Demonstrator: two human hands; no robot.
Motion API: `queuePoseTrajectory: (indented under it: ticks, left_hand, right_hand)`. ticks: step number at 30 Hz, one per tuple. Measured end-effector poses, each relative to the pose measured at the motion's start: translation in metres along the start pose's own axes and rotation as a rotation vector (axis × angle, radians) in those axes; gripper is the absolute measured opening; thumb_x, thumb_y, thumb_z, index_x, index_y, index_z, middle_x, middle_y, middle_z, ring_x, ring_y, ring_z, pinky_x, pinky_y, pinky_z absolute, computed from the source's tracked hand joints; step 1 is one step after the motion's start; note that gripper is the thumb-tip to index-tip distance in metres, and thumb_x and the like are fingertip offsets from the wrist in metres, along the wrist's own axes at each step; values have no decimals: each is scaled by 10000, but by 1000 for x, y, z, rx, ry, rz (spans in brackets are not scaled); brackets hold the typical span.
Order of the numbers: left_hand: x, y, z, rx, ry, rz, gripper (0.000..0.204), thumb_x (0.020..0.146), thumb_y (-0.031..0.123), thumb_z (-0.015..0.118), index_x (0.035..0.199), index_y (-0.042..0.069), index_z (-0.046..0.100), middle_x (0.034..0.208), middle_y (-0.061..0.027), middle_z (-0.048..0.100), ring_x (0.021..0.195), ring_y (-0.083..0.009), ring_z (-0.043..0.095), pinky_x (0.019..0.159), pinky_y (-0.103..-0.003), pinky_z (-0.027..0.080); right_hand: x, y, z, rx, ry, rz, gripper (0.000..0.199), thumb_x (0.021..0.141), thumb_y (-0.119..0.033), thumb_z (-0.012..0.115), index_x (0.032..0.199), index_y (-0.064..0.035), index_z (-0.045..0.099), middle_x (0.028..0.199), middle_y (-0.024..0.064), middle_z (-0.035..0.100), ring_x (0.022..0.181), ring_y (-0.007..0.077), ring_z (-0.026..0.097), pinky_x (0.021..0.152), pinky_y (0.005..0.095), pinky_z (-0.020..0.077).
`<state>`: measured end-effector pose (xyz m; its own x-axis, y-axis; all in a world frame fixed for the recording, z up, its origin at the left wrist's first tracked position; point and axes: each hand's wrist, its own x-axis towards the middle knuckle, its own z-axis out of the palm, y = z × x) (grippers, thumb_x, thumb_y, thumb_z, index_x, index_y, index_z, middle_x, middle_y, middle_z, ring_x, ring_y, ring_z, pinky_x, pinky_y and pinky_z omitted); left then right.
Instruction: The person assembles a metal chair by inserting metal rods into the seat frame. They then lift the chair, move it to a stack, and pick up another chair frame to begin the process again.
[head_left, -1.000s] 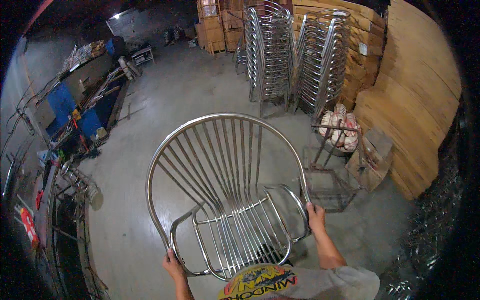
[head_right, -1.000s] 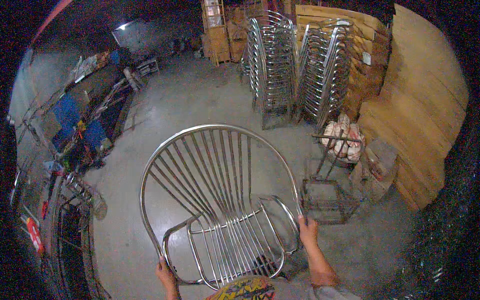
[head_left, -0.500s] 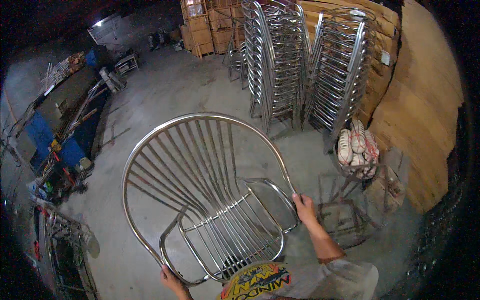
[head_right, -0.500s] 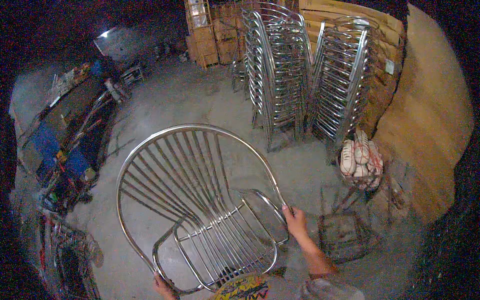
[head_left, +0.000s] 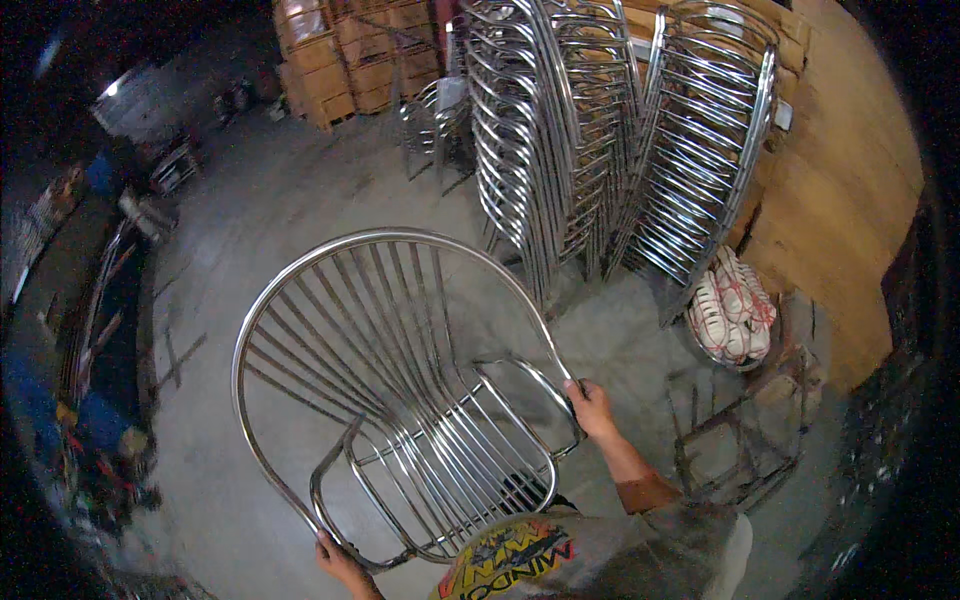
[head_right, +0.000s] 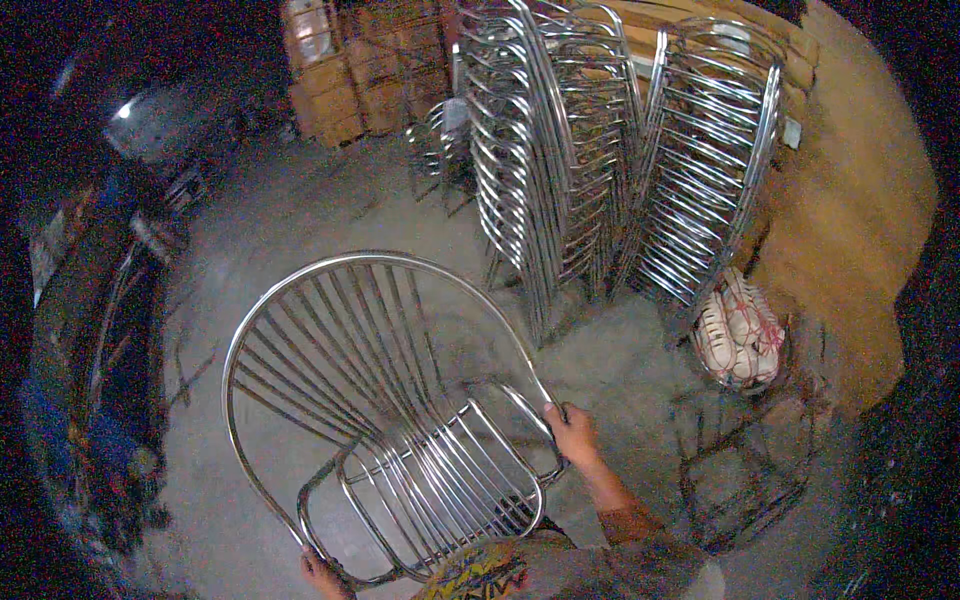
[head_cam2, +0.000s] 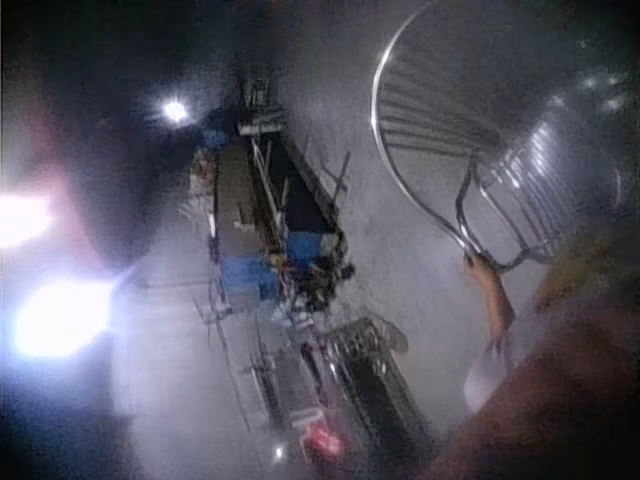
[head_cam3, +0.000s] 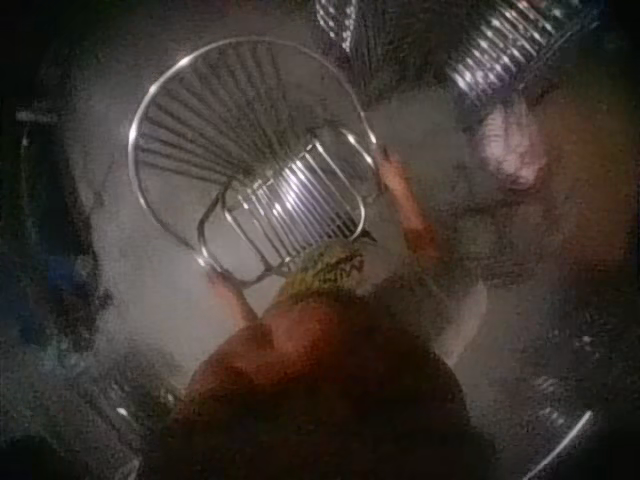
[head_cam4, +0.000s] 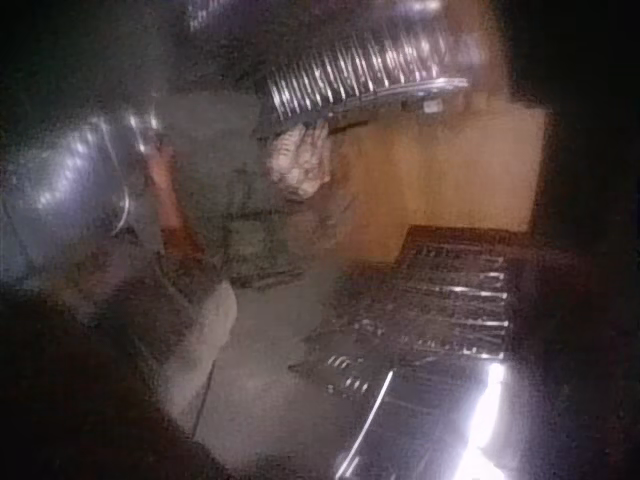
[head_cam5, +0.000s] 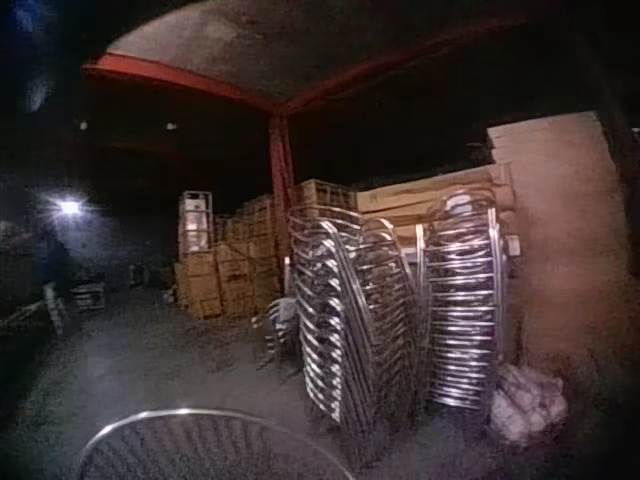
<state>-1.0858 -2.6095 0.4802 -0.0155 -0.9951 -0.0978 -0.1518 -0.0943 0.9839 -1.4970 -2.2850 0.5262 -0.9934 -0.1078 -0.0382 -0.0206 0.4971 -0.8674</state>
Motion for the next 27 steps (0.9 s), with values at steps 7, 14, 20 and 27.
queuePoseTrajectory:
  ticks: [7,14,20,27]
  left_hand:
    - [224,-30,169,354,-287,4,568,992,458,377,1292,-13,475,1176,-159,572,1049,-276,533,898,-383,450]
    - [356,10,314,224,27,-7,450,920,392,547,1049,-35,607,930,-138,606,829,-254,534,714,-411,448]
    - [487,107,444,497,-219,310,303,904,145,534,1150,-24,587,1160,-203,596,1116,-360,563,982,-483,459]
    - [653,329,631,89,-253,13,389,964,388,535,739,75,486,628,19,434,544,-82,397,471,-270,302]
  right_hand:
    - [206,-23,180,51,155,-167,434,905,-401,597,836,27,620,702,135,610,658,202,564,624,387,448]
    - [399,-156,282,-68,50,-177,501,892,-441,597,811,54,610,673,174,599,625,236,568,605,391,446]
    - [536,-236,352,-31,28,-53,531,878,-458,617,938,70,632,831,204,666,771,284,635,721,405,473]
    - [642,-365,405,102,144,201,517,906,-460,569,1049,29,656,972,211,689,884,305,659,774,407,485]
